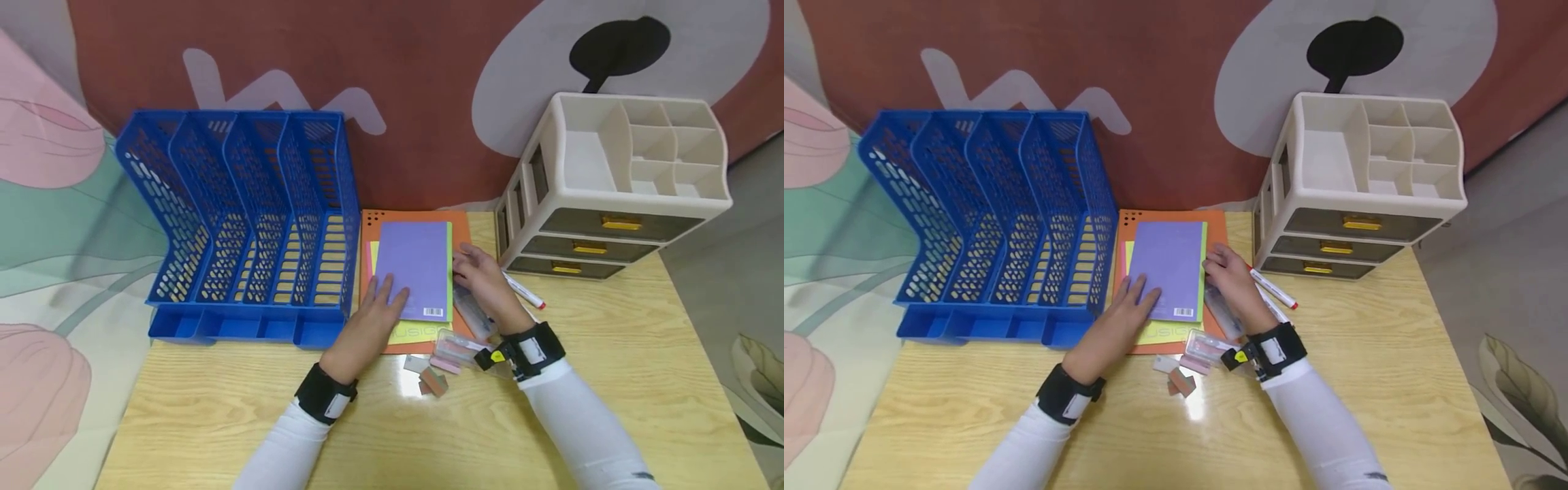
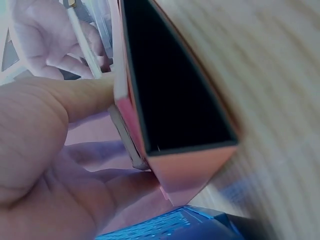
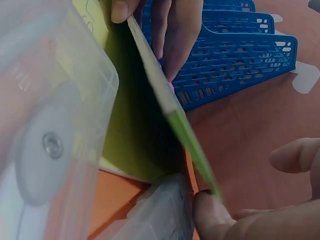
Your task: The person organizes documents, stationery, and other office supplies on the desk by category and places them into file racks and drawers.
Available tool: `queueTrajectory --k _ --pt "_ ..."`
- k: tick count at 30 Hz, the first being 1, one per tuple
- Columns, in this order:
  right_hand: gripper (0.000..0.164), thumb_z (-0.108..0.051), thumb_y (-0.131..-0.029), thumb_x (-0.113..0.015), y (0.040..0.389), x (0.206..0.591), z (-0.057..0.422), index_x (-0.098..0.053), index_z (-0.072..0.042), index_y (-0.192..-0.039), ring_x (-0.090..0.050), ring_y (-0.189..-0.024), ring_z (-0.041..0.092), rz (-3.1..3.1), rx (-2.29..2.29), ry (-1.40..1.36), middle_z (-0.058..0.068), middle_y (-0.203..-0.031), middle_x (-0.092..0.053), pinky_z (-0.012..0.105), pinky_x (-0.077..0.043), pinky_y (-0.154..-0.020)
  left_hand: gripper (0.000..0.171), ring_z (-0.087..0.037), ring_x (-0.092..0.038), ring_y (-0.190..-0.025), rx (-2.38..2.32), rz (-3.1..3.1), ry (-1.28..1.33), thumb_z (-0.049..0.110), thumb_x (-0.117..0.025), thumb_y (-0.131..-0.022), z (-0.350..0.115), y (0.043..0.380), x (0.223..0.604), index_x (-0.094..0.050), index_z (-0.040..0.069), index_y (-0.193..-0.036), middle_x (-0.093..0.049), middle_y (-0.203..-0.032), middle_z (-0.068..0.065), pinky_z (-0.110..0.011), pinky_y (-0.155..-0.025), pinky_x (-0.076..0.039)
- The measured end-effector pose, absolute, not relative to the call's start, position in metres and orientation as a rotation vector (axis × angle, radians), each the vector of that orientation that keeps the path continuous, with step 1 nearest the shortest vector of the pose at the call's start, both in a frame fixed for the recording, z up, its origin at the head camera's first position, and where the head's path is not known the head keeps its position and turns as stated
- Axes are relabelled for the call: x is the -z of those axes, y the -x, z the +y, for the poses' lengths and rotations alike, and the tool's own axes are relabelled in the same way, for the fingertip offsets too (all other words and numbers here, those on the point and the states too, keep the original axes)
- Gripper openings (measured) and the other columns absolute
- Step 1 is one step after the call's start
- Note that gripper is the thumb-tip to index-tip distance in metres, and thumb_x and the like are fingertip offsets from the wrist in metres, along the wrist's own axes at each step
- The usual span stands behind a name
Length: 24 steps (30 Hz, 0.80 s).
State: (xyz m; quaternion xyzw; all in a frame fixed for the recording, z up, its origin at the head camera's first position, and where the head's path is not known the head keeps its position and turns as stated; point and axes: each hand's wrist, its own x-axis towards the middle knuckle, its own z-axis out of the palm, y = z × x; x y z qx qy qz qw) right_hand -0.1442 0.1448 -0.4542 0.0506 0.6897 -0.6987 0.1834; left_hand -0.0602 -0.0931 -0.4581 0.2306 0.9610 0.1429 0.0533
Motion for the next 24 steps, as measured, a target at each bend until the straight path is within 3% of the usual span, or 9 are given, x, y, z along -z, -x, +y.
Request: queueTrajectory --k 4,6,17,24 --pt "0.066 -0.007 -0.104 -0.049 0.143 0.456 0.142 -0.018 0.006 -0.161 -0.056 -0.128 0.023 1.946 1.948 -0.138 0.028 -0.153 -0.045 0.022 -0.054 -0.097 0.057 -0.053 -0.027 -0.151 -0.46 2.93 -0.715 -0.007 -0.049 -0.104 -0.095 0.06 0.458 -0.042 0.012 -0.157 -0.031 -0.165 -0.027 -0.06 -0.094 -0.054" --pt "0.065 -0.006 -0.103 -0.051 0.141 0.457 0.14 -0.022 0.006 -0.16 -0.062 -0.118 0.019 1.917 1.949 -0.13 0.029 -0.15 -0.049 0.019 -0.056 -0.091 0.055 -0.054 -0.028 -0.151 -0.483 2.938 -0.717 -0.003 -0.049 -0.105 -0.096 0.06 0.458 -0.041 0.011 -0.157 -0.032 -0.164 -0.027 -0.06 -0.095 -0.054" --pt "0.063 0.007 -0.101 -0.049 0.122 0.458 0.128 -0.023 -0.006 -0.158 -0.072 -0.111 0.021 1.685 2.085 -0.073 0.029 -0.15 -0.048 0.035 -0.062 -0.091 0.057 -0.052 -0.035 -0.148 -0.505 2.978 -0.731 0.013 -0.06 -0.104 -0.096 0.059 0.46 -0.04 0.01 -0.157 -0.034 -0.164 -0.027 -0.057 -0.098 -0.054" --pt "0.057 0.006 -0.105 -0.042 0.115 0.453 0.132 -0.025 -0.001 -0.159 -0.07 -0.118 0.022 1.633 2.139 -0.016 0.027 -0.155 -0.047 0.037 -0.06 -0.095 0.061 -0.046 -0.036 -0.15 -0.652 2.945 -0.681 0.02 -0.065 -0.102 -0.097 0.06 0.454 -0.042 0.01 -0.156 -0.033 -0.165 -0.024 -0.057 -0.111 -0.044"
